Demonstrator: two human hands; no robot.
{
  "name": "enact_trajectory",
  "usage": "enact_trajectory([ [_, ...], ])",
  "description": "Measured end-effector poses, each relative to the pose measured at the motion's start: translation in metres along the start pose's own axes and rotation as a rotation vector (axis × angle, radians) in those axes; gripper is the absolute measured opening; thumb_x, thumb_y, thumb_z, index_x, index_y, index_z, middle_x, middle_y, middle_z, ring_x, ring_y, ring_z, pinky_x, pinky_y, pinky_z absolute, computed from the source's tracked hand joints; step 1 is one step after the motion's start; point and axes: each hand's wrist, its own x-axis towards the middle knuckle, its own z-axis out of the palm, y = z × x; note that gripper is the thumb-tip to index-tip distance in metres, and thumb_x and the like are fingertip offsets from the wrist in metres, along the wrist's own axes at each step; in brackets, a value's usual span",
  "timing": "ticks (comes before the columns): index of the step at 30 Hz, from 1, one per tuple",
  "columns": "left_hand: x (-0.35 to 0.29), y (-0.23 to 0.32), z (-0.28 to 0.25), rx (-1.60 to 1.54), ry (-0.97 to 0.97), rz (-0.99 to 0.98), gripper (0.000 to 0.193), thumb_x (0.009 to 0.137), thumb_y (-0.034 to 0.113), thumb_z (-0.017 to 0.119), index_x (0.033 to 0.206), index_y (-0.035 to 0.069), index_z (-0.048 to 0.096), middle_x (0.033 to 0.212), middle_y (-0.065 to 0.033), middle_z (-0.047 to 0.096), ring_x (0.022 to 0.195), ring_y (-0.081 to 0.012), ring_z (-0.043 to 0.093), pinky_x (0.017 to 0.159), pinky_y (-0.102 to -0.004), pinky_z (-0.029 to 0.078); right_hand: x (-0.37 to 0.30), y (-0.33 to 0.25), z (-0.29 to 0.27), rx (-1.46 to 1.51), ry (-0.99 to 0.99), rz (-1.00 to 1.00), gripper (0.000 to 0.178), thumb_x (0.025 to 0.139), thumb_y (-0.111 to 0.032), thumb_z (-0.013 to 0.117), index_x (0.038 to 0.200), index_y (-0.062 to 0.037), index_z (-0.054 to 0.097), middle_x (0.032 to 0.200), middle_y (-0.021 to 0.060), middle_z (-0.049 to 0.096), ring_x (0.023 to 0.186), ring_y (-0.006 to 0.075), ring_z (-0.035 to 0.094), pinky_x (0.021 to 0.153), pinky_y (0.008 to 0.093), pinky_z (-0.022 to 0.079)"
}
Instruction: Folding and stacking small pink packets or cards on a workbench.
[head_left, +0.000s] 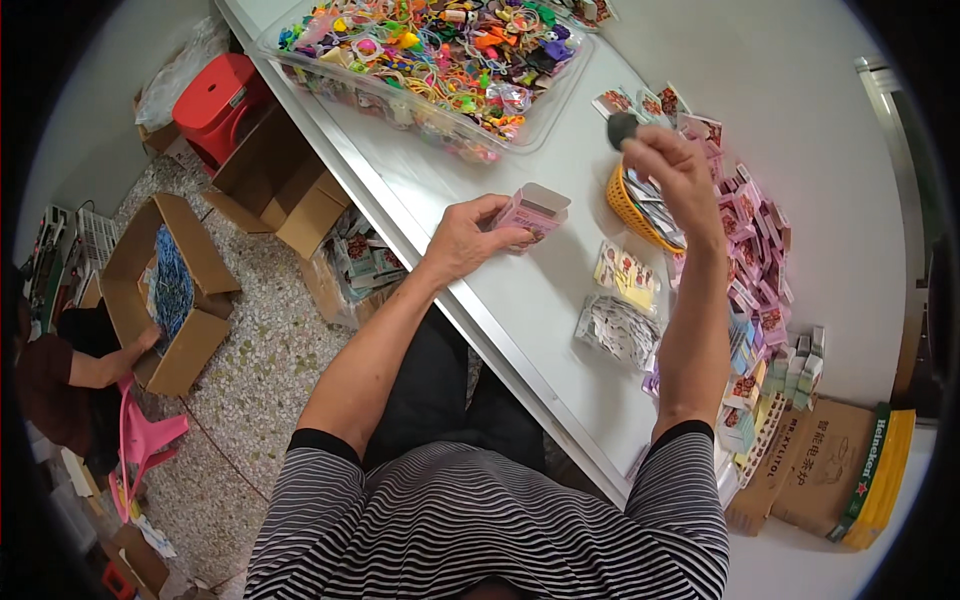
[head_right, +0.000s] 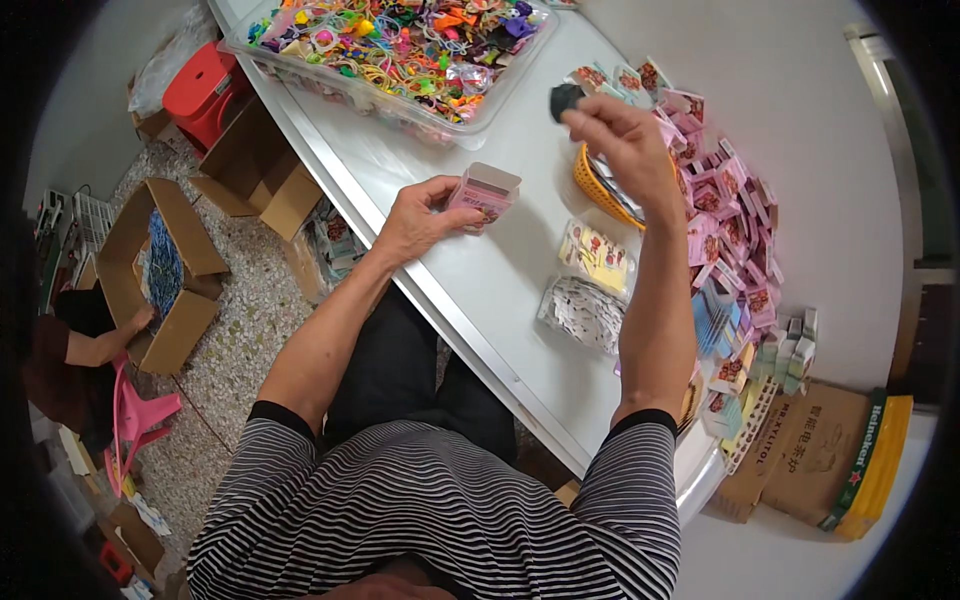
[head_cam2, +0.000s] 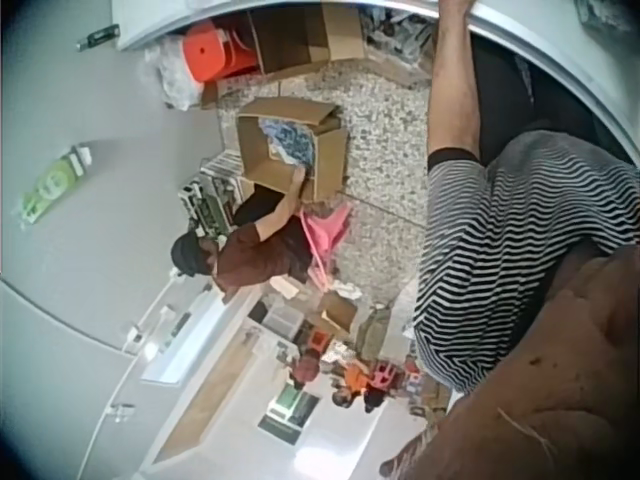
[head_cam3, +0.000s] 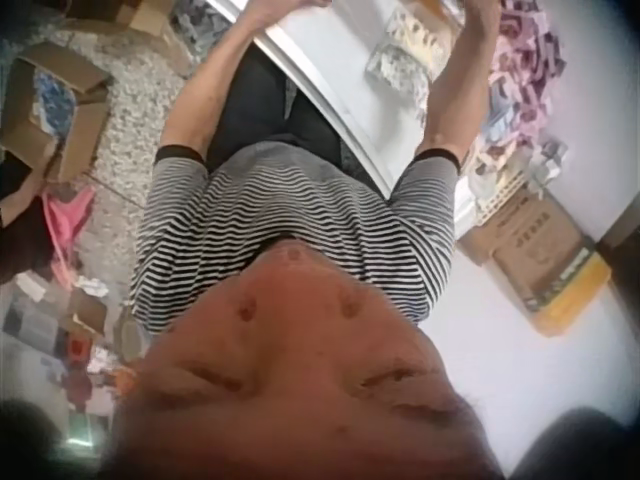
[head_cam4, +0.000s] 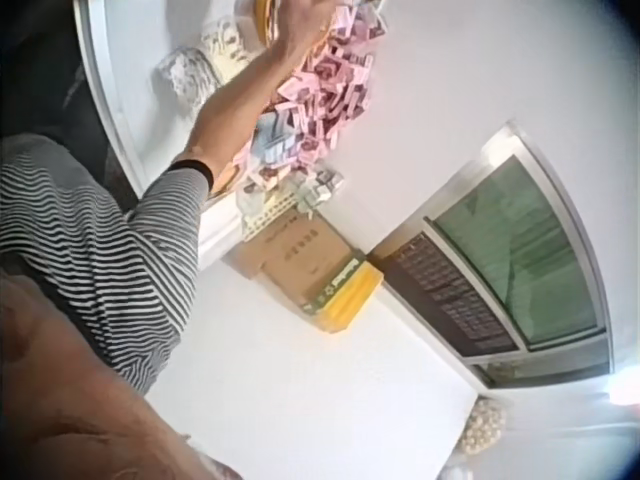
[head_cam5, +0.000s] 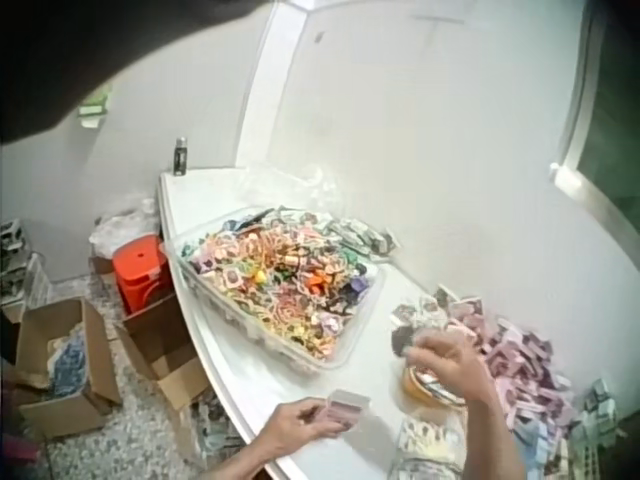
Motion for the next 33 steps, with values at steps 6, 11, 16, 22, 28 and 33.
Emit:
enact_trajectory([
  [6, -0.003, -0.004, -0.004, 0.048, -0.002, 0.006, 0.037, 0.087, 0.007, 0.079, 0.120, -0.004, 0.068, 0.104, -0.0090, 0.074, 0.090, -0.0143, 0.071, 0.081, -0.0291, 0.060, -0.025, -0.004, 0.057, -0.748, -0.065, -0.389, 0.009, 0.085, -0.008, 0.075, 0.094, -0.0083, 0.075, 0.085, 0.0080, 0.067, 0.070, 0.0265, 0.065, 0.062, 0.0349, 0.051],
  [11, 0.001, -0.004, 0.000, 0.036, 0.009, -0.002, 0.042, 0.085, 0.005, 0.082, 0.123, -0.004, 0.067, 0.106, -0.0091, 0.074, 0.093, -0.0159, 0.071, 0.085, -0.0307, 0.061, -0.034, 0.012, 0.081, -0.989, -0.144, -0.381, 0.004, 0.086, -0.011, 0.070, 0.088, -0.0091, 0.072, 0.083, 0.0090, 0.067, 0.075, 0.0287, 0.068, 0.062, 0.0406, 0.053],
  [16, -0.001, -0.001, -0.001, 0.014, -0.016, -0.032, 0.041, 0.083, 0.009, 0.085, 0.119, -0.002, 0.069, 0.104, -0.0067, 0.074, 0.095, -0.0129, 0.069, 0.086, -0.0290, 0.059, -0.033, 0.004, 0.077, -0.950, -0.380, -0.085, 0.013, 0.092, -0.017, 0.063, 0.096, -0.0098, 0.072, 0.085, 0.0116, 0.070, 0.081, 0.0292, 0.071, 0.064, 0.0403, 0.056],
  [22, -0.003, -0.002, -0.003, 0.201, 0.001, 0.040, 0.042, 0.082, 0.010, 0.085, 0.120, -0.001, 0.071, 0.105, -0.0057, 0.075, 0.095, -0.0109, 0.067, 0.088, -0.0275, 0.054, -0.022, -0.028, 0.082, -0.396, -0.684, 0.701, 0.046, 0.097, -0.042, 0.067, 0.128, -0.0088, 0.064, 0.072, 0.0131, 0.067, 0.055, 0.0192, 0.066, 0.055, 0.0354, 0.052],
  [28, -0.004, 0.001, -0.001, 0.184, 0.018, 0.024, 0.042, 0.080, 0.011, 0.086, 0.118, -0.001, 0.072, 0.107, -0.0060, 0.074, 0.096, -0.0111, 0.067, 0.088, -0.0278, 0.055, -0.045, -0.039, 0.080, -0.405, -0.428, 0.414, 0.049, 0.096, -0.044, 0.069, 0.127, -0.0065, 0.064, 0.071, 0.0113, 0.067, 0.054, 0.0185, 0.065, 0.054, 0.0346, 0.051],
  [33, -0.002, -0.005, -0.001, 0.239, 0.027, 0.070, 0.041, 0.081, 0.009, 0.085, 0.119, -0.001, 0.072, 0.107, -0.0068, 0.075, 0.095, -0.0121, 0.068, 0.087, -0.0274, 0.055, -0.073, -0.021, 0.070, -0.675, -0.057, 0.069, 0.035, 0.094, -0.033, 0.072, 0.116, -0.0052, 0.071, 0.071, 0.0102, 0.069, 0.063, 0.0223, 0.066, 0.060, 0.0359, 0.051],
])
